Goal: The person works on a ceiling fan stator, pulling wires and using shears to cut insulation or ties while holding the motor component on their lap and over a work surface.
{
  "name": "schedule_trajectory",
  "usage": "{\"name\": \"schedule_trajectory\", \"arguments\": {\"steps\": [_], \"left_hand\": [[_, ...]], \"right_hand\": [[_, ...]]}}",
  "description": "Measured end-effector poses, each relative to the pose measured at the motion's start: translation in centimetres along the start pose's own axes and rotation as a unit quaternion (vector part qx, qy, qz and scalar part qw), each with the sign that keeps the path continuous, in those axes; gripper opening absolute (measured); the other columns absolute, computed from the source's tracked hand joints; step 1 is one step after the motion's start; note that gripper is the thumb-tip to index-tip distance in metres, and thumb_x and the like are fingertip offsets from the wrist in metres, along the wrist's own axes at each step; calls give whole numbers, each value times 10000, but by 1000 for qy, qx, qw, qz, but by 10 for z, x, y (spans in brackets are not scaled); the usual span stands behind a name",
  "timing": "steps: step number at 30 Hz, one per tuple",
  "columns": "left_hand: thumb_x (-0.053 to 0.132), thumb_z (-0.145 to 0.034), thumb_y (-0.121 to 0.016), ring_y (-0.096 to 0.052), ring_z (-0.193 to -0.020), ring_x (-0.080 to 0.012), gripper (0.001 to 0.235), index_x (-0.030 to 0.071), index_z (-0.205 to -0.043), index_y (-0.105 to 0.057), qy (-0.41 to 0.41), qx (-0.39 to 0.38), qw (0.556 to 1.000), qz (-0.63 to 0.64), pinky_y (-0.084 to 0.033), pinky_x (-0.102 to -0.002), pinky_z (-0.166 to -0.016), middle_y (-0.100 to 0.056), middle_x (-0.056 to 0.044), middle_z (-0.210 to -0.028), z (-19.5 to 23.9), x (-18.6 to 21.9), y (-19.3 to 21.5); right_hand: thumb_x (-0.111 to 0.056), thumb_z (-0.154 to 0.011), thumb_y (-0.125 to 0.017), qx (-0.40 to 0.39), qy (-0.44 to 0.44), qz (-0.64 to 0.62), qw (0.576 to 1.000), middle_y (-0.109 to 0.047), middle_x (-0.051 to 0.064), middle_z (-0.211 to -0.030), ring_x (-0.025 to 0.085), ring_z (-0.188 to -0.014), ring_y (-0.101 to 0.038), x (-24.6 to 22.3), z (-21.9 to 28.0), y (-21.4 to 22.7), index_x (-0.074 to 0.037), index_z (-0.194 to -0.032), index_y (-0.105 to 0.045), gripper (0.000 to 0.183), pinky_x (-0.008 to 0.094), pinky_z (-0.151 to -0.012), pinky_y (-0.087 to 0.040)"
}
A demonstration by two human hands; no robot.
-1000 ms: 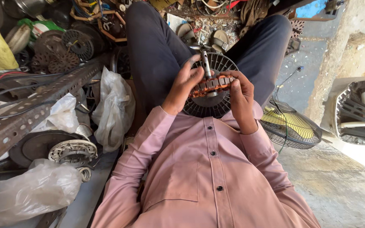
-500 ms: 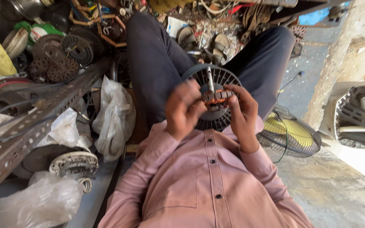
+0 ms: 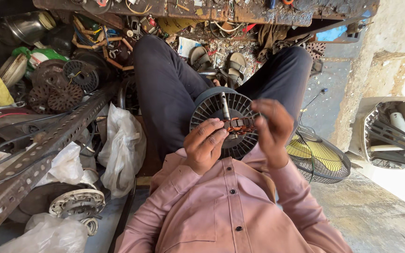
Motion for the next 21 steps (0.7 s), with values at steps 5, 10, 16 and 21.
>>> {"name": "schedule_trajectory", "arguments": {"steps": [5, 10, 16, 21], "left_hand": [[-33, -863, -798, -729, -975, -291, 159, 1, -978, -693, 87, 19, 995, 40, -613, -357, -822, -696, -127, -1089, 1, -4, -1], [-62, -869, -762, -731, -916, -252, 143, 14, -960, -681, 118, 44, 990, 55, -604, -329, -765, -702, -122, -1086, 13, -11, -3], [-53, -897, -741, -713, -865, -227, 139, 14, -990, -662, 162, 90, 978, 92, -582, -318, -733, -706, -158, -1102, 36, -24, 1], [-8, -917, -764, -732, -933, -271, 149, 16, -1011, -652, 142, 93, 982, 87, -599, -339, -778, -699, -150, -1116, 36, -25, 3]], "right_hand": [[-48, -929, -754, -74, -6, 134, 988, -697, 152, -940, 253, -805, -676, 59, -66, -8, 21, -1036, -706, 136, 343, -723, -526], [-30, -900, -765, -56, 90, 219, 970, -696, 169, -955, 311, -787, -688, 131, -168, -32, 18, -1091, -717, 203, 390, -705, -531], [-96, -850, -784, -29, 55, 305, 950, -677, 189, -903, 395, -809, -659, 165, -216, -56, -18, -951, -765, 129, 471, -714, -527], [-61, -841, -733, -1, 37, 285, 958, -691, 198, -920, 404, -848, -664, 176, -211, -59, -1, -935, -751, 112, 475, -769, -539]]}}
Point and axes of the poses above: each hand's wrist, its own z-axis away from the middle knuckle, its own y-axis out of the back of the hand, x = y × z, the point moved 9 cm from there along -z, towards the middle knuckle
